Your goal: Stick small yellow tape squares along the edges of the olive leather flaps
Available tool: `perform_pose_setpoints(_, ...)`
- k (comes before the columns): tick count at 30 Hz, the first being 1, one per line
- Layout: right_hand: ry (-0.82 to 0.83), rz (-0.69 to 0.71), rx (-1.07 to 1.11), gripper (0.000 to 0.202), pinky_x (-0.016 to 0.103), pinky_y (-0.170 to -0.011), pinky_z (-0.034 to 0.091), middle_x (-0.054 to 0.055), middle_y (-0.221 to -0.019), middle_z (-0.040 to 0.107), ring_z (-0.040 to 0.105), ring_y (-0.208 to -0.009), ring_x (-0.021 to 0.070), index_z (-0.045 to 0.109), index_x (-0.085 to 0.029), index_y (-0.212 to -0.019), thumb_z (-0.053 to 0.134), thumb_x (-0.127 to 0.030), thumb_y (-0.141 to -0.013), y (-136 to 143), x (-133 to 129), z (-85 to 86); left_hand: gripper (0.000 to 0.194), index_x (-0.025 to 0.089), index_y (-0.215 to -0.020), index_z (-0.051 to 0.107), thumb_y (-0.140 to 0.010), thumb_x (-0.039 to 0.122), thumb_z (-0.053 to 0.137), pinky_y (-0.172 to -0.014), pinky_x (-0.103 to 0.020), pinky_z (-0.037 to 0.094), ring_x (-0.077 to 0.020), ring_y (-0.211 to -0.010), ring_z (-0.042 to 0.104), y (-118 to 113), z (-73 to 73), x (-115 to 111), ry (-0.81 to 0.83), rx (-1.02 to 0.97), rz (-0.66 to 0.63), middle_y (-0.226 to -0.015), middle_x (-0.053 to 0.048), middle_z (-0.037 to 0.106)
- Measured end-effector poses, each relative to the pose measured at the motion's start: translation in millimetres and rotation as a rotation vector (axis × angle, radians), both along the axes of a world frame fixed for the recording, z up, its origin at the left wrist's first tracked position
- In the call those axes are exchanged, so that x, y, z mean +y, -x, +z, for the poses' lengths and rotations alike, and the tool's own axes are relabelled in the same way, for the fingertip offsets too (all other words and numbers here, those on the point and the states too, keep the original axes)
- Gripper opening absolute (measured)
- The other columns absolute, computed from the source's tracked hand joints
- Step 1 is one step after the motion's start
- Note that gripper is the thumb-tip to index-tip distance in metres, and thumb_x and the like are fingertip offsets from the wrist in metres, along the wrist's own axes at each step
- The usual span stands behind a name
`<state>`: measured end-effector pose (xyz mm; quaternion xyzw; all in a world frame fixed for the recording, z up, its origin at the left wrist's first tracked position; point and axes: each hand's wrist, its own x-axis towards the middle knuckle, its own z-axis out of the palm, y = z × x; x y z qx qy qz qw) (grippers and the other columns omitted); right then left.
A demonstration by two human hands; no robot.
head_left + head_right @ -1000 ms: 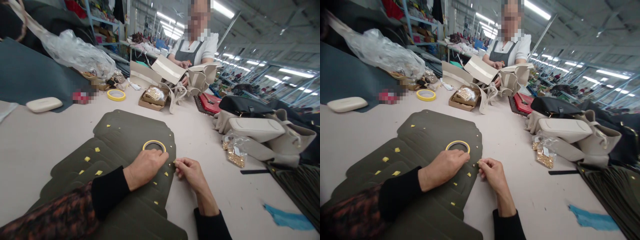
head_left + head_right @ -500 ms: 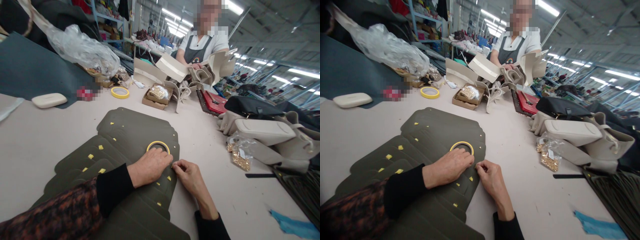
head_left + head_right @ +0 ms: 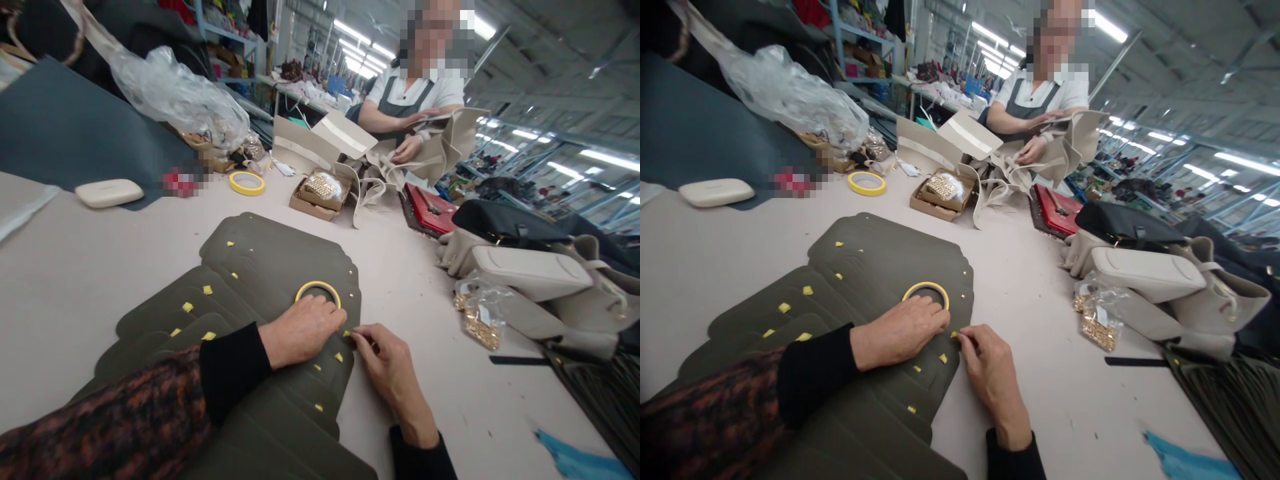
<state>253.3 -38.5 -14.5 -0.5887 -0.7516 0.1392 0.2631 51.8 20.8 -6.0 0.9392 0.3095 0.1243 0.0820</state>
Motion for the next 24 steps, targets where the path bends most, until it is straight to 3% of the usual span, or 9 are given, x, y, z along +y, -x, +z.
perform_pose_setpoints(3, 0.001, 0.053, -0.087, 0.018, 0.027, -0.066, 0.047, 0.004, -0.077, 0.066, 0.062, -0.070, 0.0167, 0.067, -0.019, -0.086, 0.051, -0.022, -0.091, 5, -1, -2.0, 0.009, 0.018, -0.091, 0.052, -0.093, 0.017, 0.043, -0.068, -0.034, 0.043, -0.0220, -0.079, 0.053, 1, 0.2, 0, 0.007, -0.008, -0.010, -0.086, -0.006, 0.060)
perform_pose_setpoints(10, 0.013, -0.095, -0.150, 0.018, 0.025, -0.059, 0.042, 0.002, -0.068, 0.065, 0.060, -0.061, 0.0150, 0.069, -0.020, -0.077, 0.053, -0.023, -0.085, 17, 8, -9.2, 0.009, 0.018, -0.090, 0.051, -0.091, 0.014, 0.044, -0.068, -0.032, 0.046, -0.0208, -0.079, 0.055, 2, 4.5, 1, 0.062, -0.040, -0.026, -0.085, -0.005, 0.060)
perform_pose_setpoints(15, 0.161, -0.099, -0.123, 0.020, 0.023, -0.052, 0.037, 0.001, -0.060, 0.064, 0.057, -0.054, 0.0138, 0.066, -0.019, -0.065, 0.055, -0.023, -0.081, 19, 10, 3.0, 0.016, 0.019, -0.098, 0.054, -0.095, 0.015, 0.038, -0.071, -0.028, 0.048, -0.0171, -0.080, 0.059, 8, 7.4, 5, 0.092, -0.199, -0.007, -0.087, -0.002, 0.062)
perform_pose_setpoints(18, 0.255, -0.053, 0.027, 0.022, 0.024, -0.053, 0.040, 0.001, -0.062, 0.067, 0.059, -0.057, 0.0147, 0.068, -0.019, -0.067, 0.054, -0.023, -0.083, 18, 7, 11.6, 0.020, 0.020, -0.107, 0.055, -0.097, 0.018, 0.038, -0.075, -0.025, 0.050, -0.0149, -0.085, 0.063, 11, 7.1, 7, 0.089, -0.315, -0.002, -0.092, -0.002, 0.065)
perform_pose_setpoints(22, 0.025, -0.104, 0.330, 0.019, 0.027, -0.069, 0.051, 0.006, -0.088, 0.072, 0.065, -0.076, 0.0178, 0.070, -0.018, -0.094, 0.055, -0.027, -0.087, 19, 6, 12.7, 0.036, 0.021, -0.132, 0.042, -0.096, 0.019, 0.043, -0.086, -0.027, 0.052, -0.0154, -0.098, 0.065, 12, 3.6, 8, 0.064, -0.377, -0.040, -0.108, -0.004, 0.068)
perform_pose_setpoints(24, -0.081, -0.076, 0.374, 0.020, 0.028, -0.071, 0.052, 0.007, -0.094, 0.071, 0.065, -0.080, 0.0175, 0.068, -0.018, -0.102, 0.055, -0.025, -0.088, 22, 9, 11.5, 0.045, 0.020, -0.140, 0.033, -0.096, 0.022, 0.044, -0.086, -0.028, 0.054, -0.0164, -0.099, 0.066, 12, 1.3, 7, 0.058, -0.371, -0.043, -0.112, -0.007, 0.067)
